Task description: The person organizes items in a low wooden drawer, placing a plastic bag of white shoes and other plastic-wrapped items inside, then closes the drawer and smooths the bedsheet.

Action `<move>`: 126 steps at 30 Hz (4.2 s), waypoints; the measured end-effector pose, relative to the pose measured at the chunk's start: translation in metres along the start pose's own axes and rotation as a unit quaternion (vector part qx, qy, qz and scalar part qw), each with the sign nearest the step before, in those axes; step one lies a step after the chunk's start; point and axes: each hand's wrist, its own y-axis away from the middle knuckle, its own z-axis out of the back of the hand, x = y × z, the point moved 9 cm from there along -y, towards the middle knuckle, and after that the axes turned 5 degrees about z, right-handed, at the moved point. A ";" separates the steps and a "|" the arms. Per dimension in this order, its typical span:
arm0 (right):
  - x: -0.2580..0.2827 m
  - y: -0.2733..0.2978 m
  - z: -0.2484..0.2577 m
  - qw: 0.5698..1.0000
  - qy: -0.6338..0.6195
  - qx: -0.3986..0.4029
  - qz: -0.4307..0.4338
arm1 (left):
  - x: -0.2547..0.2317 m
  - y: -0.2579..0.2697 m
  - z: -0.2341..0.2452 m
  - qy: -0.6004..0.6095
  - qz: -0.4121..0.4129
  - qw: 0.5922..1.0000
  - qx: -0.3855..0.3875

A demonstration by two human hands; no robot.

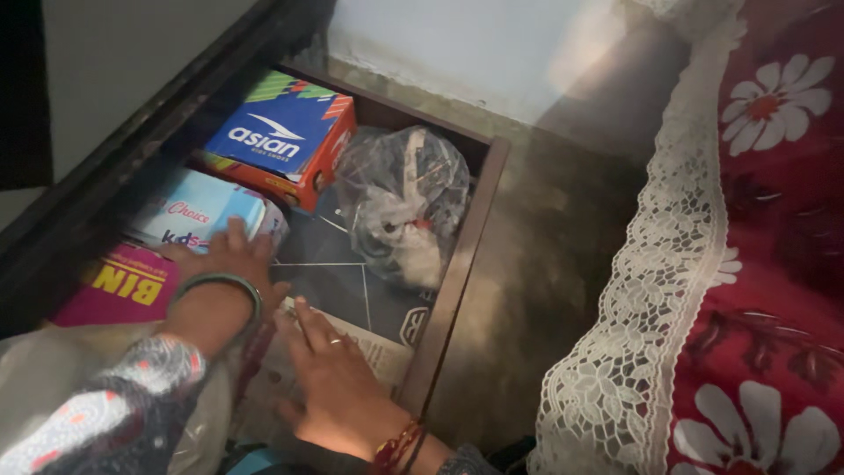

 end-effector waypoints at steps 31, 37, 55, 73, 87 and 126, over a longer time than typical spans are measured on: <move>0.030 0.047 -0.001 0.988 0.122 -0.047 0.080 | -0.030 0.089 -0.019 -0.131 -0.058 0.973 -0.183; 0.054 0.054 0.002 0.987 0.116 -0.028 0.103 | 0.011 0.132 -0.021 -0.009 0.027 0.973 -0.228; 0.115 0.132 -0.010 0.974 0.058 -0.033 0.216 | 0.036 0.254 -0.040 0.025 0.076 0.954 -0.288; 0.126 0.118 -0.005 0.968 -0.002 -0.048 0.247 | 0.121 0.329 -0.030 -0.129 0.252 0.890 -0.358; 0.131 0.126 -0.008 0.959 0.075 -0.060 0.268 | 0.148 0.287 -0.056 0.047 0.222 0.950 -0.214; -0.004 0.104 0.080 0.861 -0.303 -0.399 -0.090 | -0.046 0.164 0.104 0.531 -0.234 0.736 -0.349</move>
